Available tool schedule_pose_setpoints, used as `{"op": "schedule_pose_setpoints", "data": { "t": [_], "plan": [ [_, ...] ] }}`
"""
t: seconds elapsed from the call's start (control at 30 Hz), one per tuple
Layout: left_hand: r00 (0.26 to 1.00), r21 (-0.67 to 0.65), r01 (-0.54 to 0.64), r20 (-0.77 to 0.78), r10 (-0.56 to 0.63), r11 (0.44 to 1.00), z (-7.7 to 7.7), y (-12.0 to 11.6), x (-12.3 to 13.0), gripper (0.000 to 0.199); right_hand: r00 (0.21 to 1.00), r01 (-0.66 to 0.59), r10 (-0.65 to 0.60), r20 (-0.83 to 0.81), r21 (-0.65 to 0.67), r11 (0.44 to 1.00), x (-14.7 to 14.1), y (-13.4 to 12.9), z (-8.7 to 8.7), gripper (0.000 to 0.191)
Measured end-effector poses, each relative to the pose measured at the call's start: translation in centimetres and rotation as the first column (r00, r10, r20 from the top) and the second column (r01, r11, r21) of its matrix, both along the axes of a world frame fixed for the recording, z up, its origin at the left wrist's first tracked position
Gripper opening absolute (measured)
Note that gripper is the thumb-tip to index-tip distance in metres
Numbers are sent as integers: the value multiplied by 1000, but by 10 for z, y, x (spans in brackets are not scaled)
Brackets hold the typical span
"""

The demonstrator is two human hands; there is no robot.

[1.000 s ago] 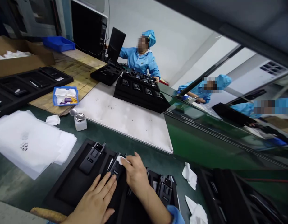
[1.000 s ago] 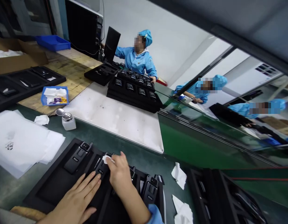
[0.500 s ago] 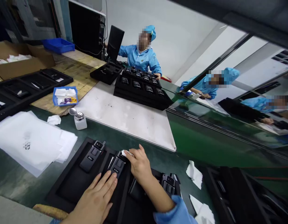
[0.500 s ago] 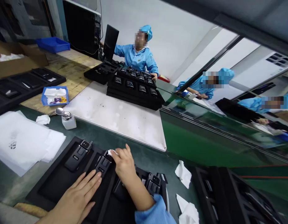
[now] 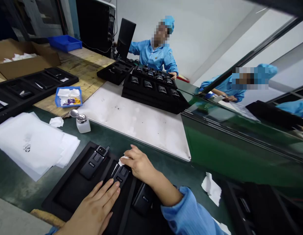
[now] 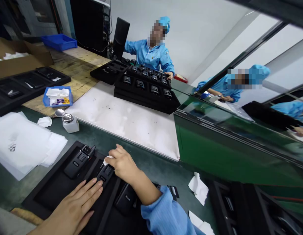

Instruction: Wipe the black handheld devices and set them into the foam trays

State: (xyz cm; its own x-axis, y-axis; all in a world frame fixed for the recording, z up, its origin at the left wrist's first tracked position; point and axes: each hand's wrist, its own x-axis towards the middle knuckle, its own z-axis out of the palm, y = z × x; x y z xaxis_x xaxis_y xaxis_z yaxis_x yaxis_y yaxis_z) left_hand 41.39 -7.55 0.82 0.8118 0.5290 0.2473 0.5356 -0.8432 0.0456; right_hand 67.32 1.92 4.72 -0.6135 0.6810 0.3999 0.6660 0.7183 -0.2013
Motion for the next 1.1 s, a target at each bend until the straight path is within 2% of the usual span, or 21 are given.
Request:
{"op": "schedule_pose_setpoints", "data": {
  "t": [0.1,0.23,0.37,0.47,0.57,0.67,0.73,0.83,0.97,1.03,1.1],
  "plan": [
    [1000,13,1,-21,-1,1000,1,0,1,69,998,-54,54,40,-2,999,1,-9,-4,30],
    [999,16,7,-31,-7,1000,3,0,2,67,996,-86,87,8,-14,996,18,-26,-6,29],
    [999,11,10,-36,-9,1000,5,1,3,67,995,-104,104,-1,-60,993,40,-41,-6,29],
    [1000,13,9,-21,-8,1000,6,1,3,66,997,-74,76,24,-65,995,50,-39,-2,33],
    [999,5,12,-43,-12,1000,7,0,3,68,1000,-7,7,-12,-10,1000,40,-22,2,39],
    [998,19,3,-56,-2,1000,6,-1,2,69,998,-61,61,13,-10,998,18,-5,1,35],
    [998,26,10,-56,-8,1000,6,-1,2,69,993,-95,97,60,-28,995,9,-5,0,32],
    [997,-3,13,-80,-14,1000,6,-2,1,69,991,-96,99,92,-38,995,12,-19,0,32],
    [998,-44,-10,-64,7,999,8,-3,1,70,987,-92,96,130,-36,995,33,-43,7,31],
    [999,-57,-16,-50,14,998,10,-2,0,69,994,-37,39,100,-28,999,47,-56,14,32],
    [999,-59,-22,-37,20,998,10,-3,0,66,996,90,-90,-9,-3,996,63,-73,19,35]
  ]
}}
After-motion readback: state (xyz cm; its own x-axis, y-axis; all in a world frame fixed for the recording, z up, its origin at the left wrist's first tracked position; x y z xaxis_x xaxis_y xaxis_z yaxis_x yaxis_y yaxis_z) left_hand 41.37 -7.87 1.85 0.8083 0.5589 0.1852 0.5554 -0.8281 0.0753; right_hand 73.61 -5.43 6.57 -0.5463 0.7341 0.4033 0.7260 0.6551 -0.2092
